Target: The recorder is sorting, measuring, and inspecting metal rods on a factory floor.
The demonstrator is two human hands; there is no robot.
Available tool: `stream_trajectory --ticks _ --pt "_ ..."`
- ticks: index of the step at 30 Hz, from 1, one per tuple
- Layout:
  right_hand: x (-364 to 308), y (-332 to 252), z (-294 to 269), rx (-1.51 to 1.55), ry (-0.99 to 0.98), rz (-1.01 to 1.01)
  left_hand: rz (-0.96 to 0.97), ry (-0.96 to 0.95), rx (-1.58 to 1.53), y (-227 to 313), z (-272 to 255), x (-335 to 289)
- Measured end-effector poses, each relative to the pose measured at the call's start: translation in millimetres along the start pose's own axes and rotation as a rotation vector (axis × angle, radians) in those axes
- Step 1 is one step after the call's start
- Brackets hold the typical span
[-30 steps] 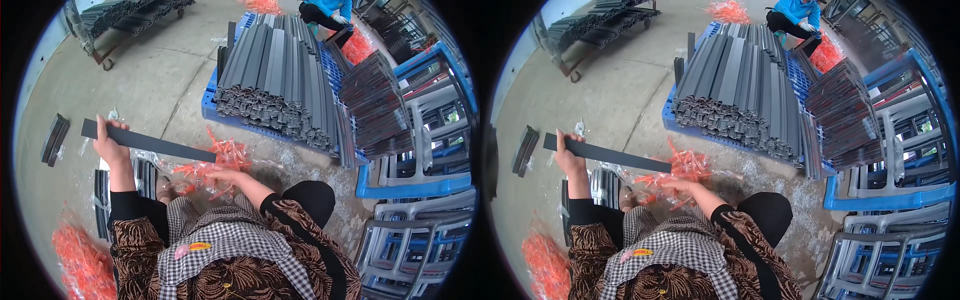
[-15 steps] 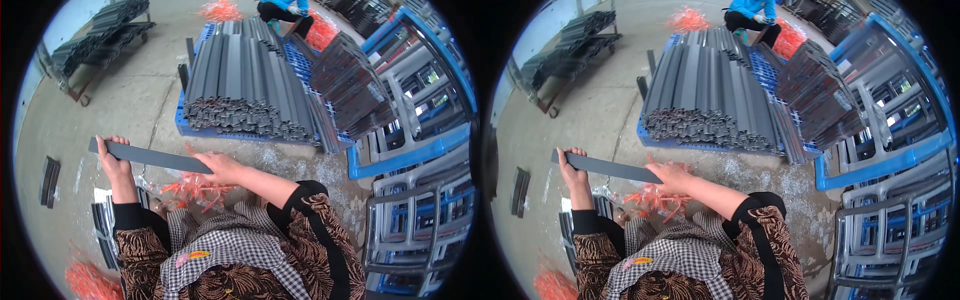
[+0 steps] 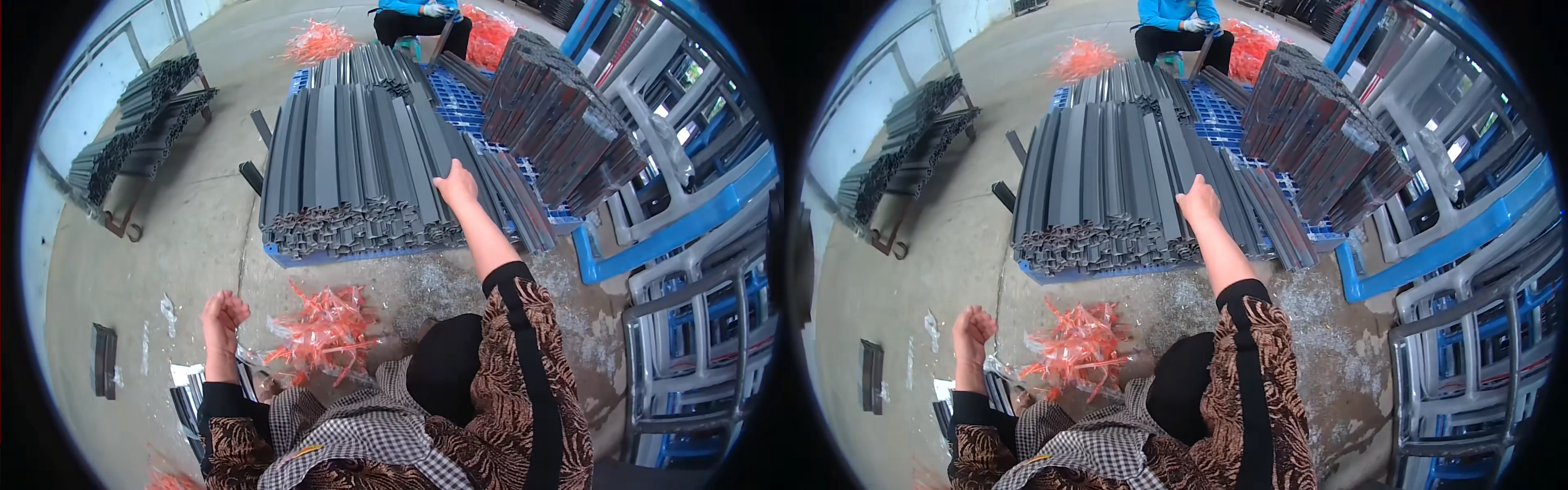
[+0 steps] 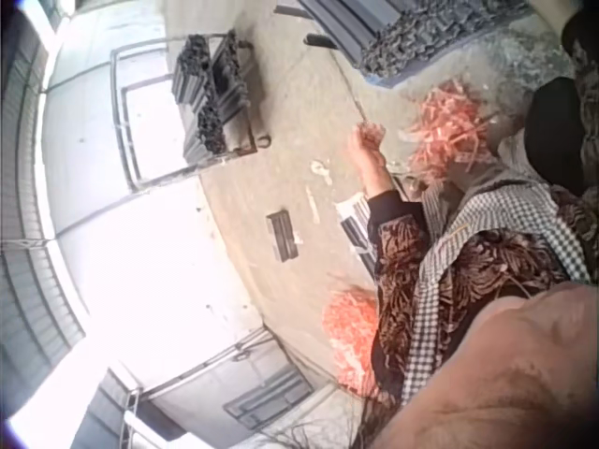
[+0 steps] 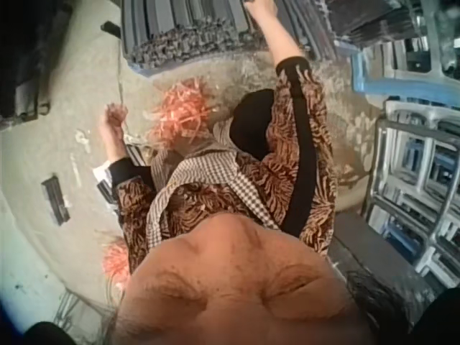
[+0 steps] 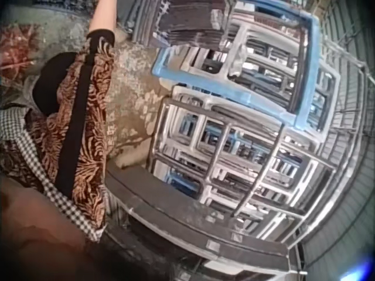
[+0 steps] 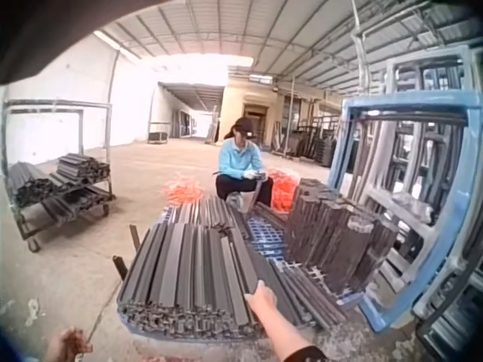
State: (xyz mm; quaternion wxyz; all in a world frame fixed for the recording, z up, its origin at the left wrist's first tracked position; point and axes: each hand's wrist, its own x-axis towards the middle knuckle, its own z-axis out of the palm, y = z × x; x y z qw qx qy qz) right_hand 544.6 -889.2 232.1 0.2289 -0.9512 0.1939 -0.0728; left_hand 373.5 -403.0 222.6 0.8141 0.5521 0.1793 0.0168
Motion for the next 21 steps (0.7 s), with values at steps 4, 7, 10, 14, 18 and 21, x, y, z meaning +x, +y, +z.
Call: stream_trajectory --ticks 4,7,10,14,18,21 --pt "21 26 31 -0.061 0.054 -0.114 -0.139 0.050 0.085 -41 -15 13" --pt "29 55 53 0.120 0.168 -0.356 -0.282 0.111 0.064 -75 -23 9" --pt "22 64 42 0.540 0.224 -0.427 -0.448 0.171 0.083 -106 -40 -9" --pt "24 163 35 0.486 0.329 -0.216 -0.642 0.120 0.278 -134 -27 -20" --pt "16 297 64 -0.085 0.414 0.217 -0.731 0.028 0.596 -155 29 -38" --pt "1 348 75 -0.616 0.333 0.260 -0.767 0.004 0.755 -163 56 -44"
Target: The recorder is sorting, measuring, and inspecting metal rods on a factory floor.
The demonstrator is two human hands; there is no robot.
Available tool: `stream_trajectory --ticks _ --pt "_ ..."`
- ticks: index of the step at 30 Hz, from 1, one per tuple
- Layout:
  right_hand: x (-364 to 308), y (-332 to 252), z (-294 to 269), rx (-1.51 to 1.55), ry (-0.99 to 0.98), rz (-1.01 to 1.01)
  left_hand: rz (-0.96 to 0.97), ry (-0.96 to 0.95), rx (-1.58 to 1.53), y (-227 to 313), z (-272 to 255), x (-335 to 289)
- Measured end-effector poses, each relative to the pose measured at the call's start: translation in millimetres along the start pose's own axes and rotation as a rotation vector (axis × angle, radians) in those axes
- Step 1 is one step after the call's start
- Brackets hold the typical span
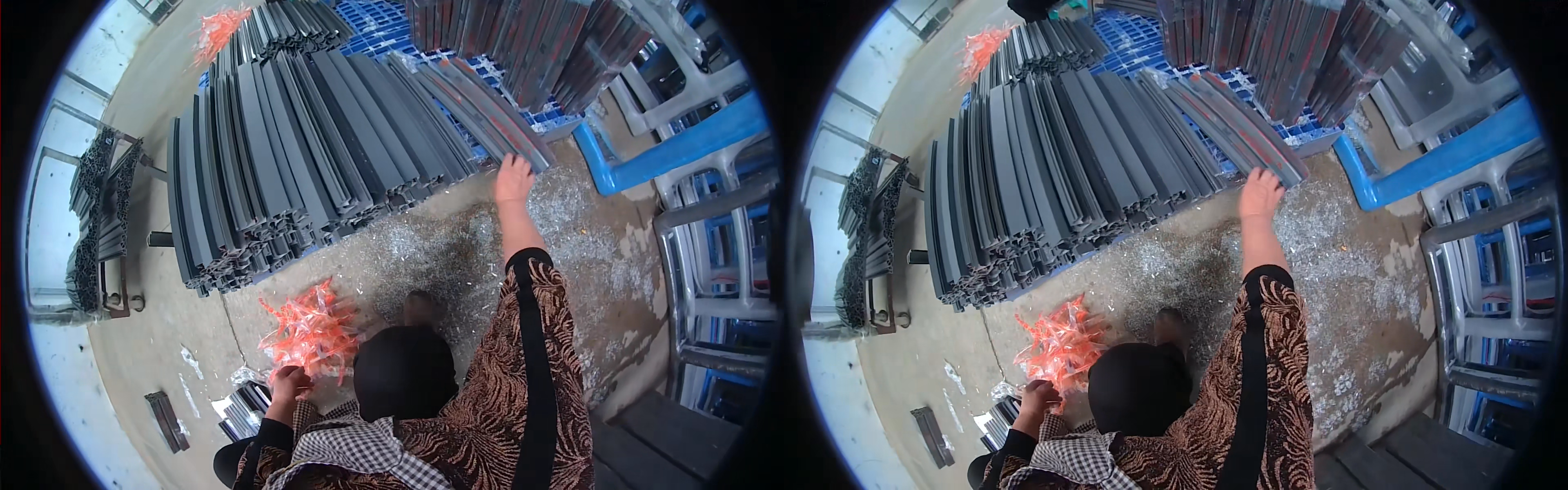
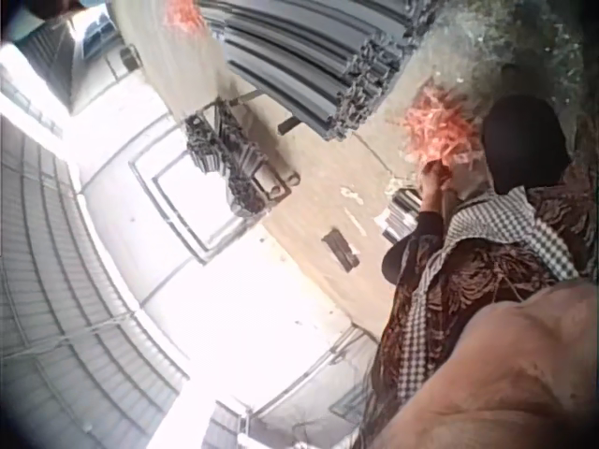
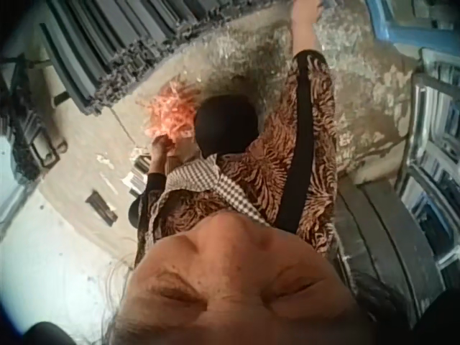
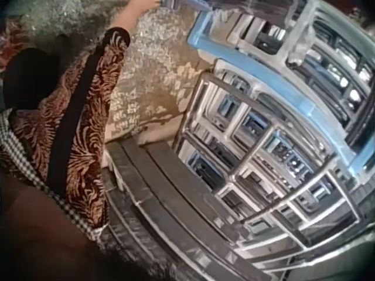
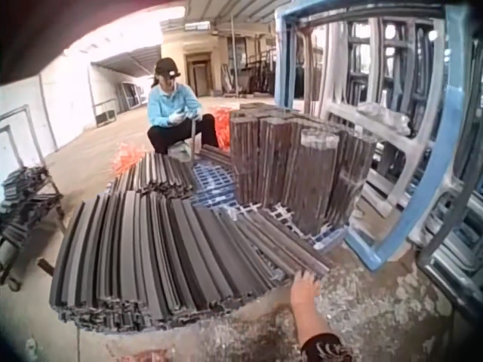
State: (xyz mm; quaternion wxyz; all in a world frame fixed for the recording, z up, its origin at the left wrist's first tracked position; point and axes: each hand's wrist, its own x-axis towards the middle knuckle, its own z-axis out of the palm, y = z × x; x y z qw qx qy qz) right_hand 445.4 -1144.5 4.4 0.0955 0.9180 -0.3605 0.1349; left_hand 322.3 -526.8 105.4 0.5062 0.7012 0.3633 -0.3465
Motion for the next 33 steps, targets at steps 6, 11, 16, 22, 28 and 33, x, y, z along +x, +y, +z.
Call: stream_trajectory --ticks 6,11,16,22,28,33 --pt "8 28 28 -0.276 0.145 -0.184 0.054 -0.063 0.088 23 33 1" --pt "29 26 19 -0.247 -0.020 -0.180 0.061 -0.072 0.152 26 35 0" --pt "36 38 -24 0.118 -0.315 -0.099 0.072 -0.092 0.216 20 30 6" --pt "-24 64 -74 0.818 -0.390 0.076 0.213 -0.198 0.195 34 45 -21" --pt "-107 70 -175 1.641 -0.713 0.281 0.513 -0.465 -0.015 57 62 -68" --pt "-146 40 -271 1.918 -0.974 -0.055 0.764 -0.645 -0.235 99 50 -110"
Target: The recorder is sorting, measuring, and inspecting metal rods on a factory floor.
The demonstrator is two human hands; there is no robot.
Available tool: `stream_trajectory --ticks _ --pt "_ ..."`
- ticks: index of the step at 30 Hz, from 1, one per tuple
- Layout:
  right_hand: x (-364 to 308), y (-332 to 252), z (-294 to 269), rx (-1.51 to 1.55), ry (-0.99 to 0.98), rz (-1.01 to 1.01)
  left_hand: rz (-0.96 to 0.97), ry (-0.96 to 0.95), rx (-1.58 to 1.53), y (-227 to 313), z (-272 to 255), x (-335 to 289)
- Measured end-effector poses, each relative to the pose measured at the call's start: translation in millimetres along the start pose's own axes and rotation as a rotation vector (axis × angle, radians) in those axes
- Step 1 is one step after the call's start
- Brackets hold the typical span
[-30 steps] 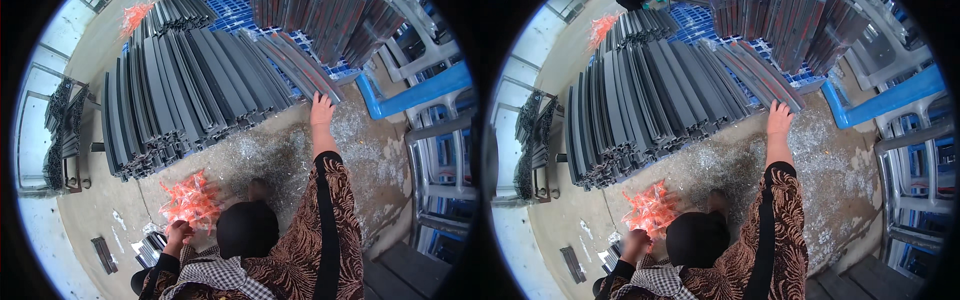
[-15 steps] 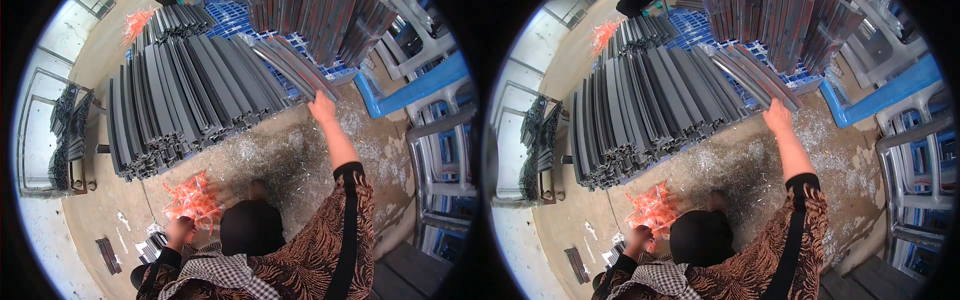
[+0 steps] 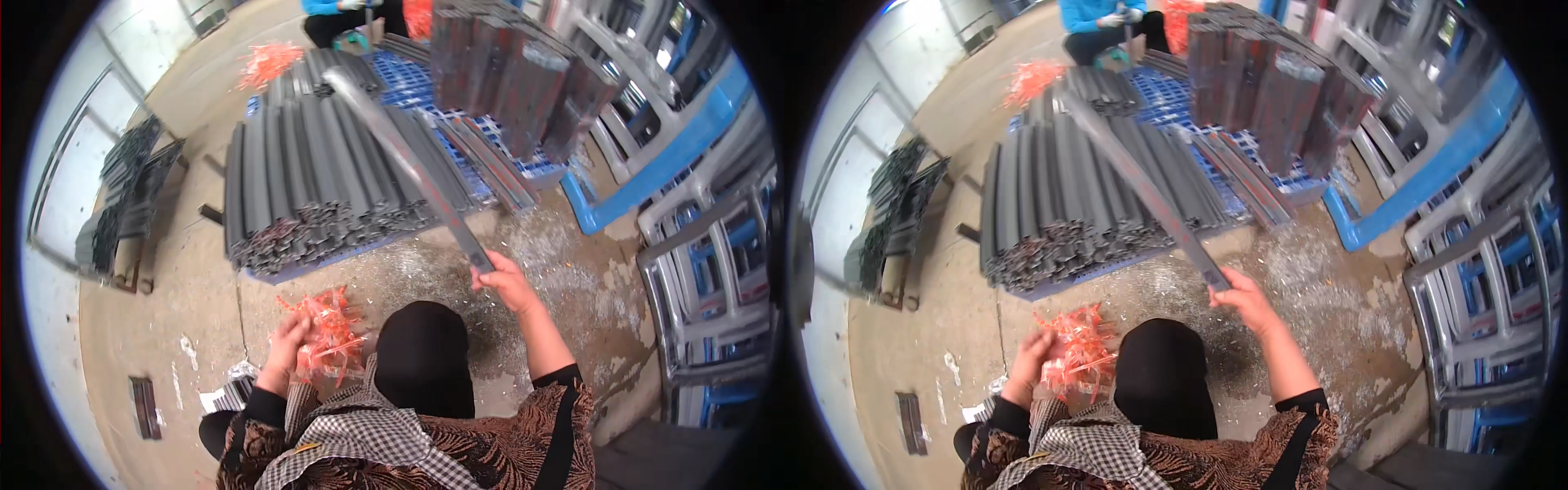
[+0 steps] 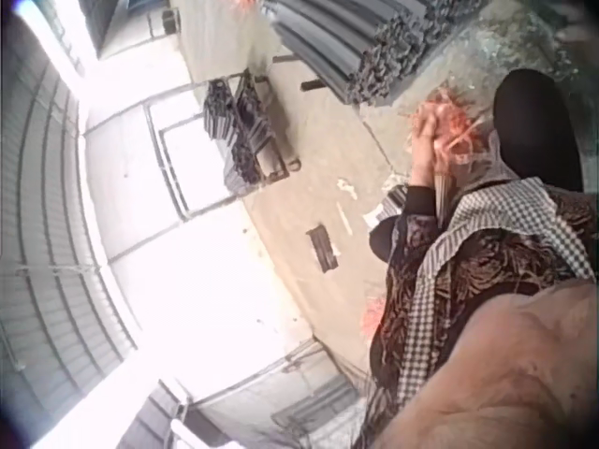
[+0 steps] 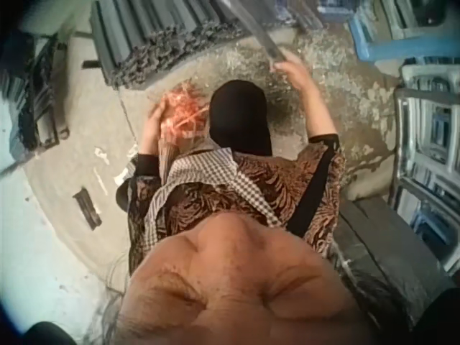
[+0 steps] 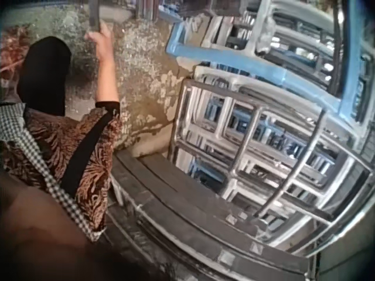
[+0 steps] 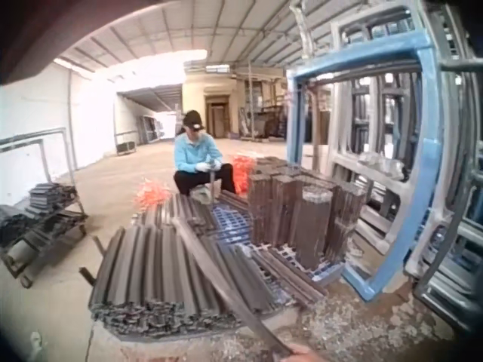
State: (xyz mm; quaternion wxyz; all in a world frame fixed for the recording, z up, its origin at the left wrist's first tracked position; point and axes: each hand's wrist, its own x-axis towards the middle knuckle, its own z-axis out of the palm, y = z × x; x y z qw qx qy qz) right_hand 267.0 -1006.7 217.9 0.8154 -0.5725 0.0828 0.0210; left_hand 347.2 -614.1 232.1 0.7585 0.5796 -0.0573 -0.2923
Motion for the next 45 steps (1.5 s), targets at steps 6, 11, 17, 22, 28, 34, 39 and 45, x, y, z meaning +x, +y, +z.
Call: stream_trajectory --ticks 6,11,17,22,28,34,39,45 --pt "16 -24 100 -0.055 -0.573 0.206 0.589 -0.197 -0.316 95 -30 -33" --pt "54 3 190 -0.352 -0.976 0.411 0.755 0.081 -0.397 126 -75 -97" --pt "66 26 326 -0.558 -0.733 -0.004 0.523 0.472 -0.338 58 -127 -116" --pt "69 52 412 -0.379 -0.567 -0.344 0.385 0.586 -0.195 42 -109 -98" --pt "84 38 430 -0.541 -0.380 -0.769 0.458 0.573 -0.042 27 -92 -78" --pt "98 34 416 -0.700 -0.238 -0.954 0.439 0.542 0.215 9 -92 -65" --pt "100 37 408 -0.907 -0.115 -1.111 0.462 0.564 0.363 2 -90 -61" --pt "84 34 415 -0.611 -0.205 -0.721 0.567 0.613 0.604 2 -88 -64"
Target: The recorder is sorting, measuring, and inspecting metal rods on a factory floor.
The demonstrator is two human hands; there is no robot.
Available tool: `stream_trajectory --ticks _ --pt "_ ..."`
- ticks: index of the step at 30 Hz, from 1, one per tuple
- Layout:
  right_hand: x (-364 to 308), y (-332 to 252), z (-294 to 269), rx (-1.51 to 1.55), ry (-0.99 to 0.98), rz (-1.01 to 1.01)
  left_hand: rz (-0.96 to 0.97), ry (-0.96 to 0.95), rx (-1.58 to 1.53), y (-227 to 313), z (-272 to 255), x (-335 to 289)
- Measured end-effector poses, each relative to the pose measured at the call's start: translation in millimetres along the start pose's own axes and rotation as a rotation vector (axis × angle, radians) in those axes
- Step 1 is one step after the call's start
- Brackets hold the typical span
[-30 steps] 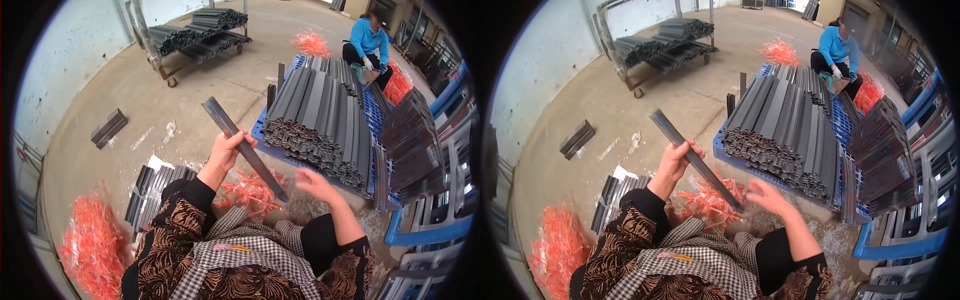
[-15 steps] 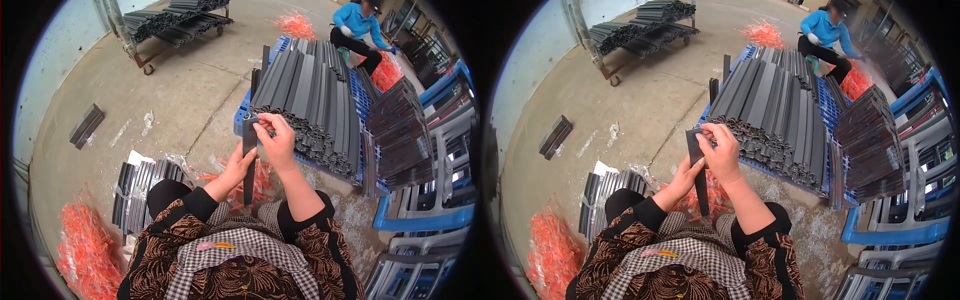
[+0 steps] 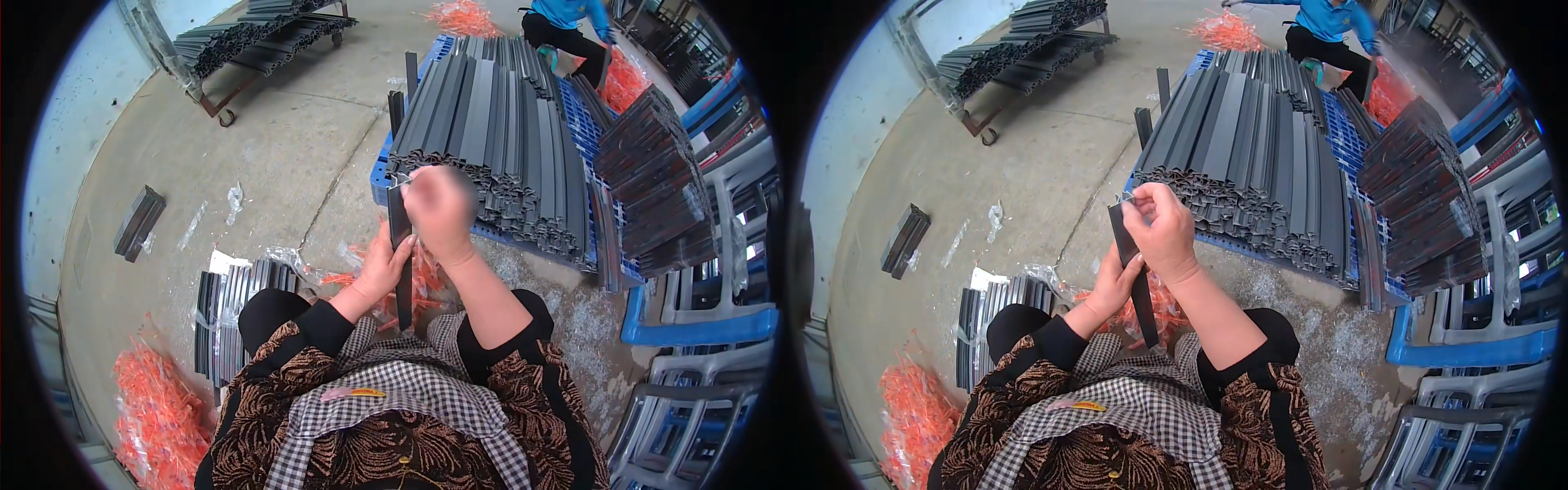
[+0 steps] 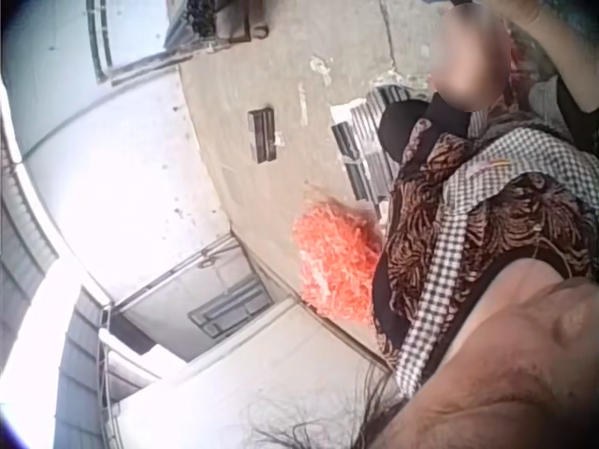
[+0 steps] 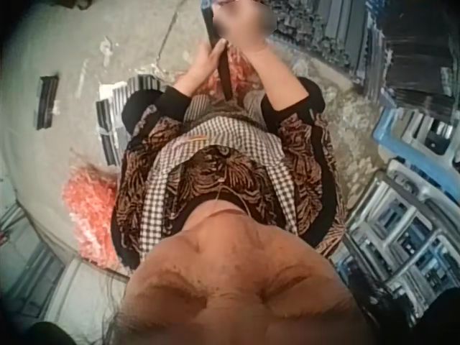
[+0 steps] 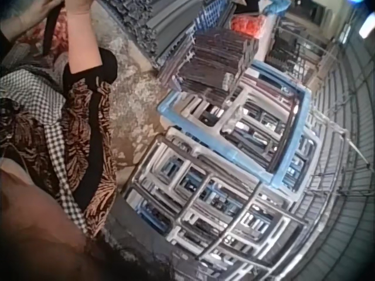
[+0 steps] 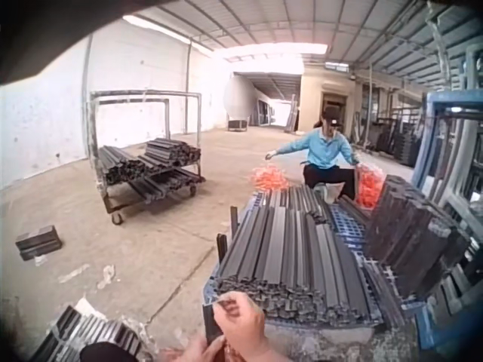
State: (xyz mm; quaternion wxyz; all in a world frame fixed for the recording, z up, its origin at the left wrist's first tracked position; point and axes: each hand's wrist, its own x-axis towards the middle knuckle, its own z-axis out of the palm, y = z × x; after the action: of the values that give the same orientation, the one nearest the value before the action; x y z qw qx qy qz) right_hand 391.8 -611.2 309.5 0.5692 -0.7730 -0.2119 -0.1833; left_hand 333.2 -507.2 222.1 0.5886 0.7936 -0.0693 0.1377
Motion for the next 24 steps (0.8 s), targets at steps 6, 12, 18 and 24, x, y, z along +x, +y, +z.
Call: stream_trajectory --ticks 6,12,18,24 --pt "-6 -2 -2 0.336 -0.119 0.227 0.018 0.017 0.211 -2 -5 -7" --pt "-5 6 -5 0.498 -0.168 0.277 -0.075 -0.020 0.379 9 -8 -10" --pt "-8 11 -1 0.367 -0.165 0.306 -0.059 -0.001 0.416 9 -5 -12" --pt "-10 11 1 0.321 -0.073 0.267 -0.070 -0.008 0.400 10 -2 -10"
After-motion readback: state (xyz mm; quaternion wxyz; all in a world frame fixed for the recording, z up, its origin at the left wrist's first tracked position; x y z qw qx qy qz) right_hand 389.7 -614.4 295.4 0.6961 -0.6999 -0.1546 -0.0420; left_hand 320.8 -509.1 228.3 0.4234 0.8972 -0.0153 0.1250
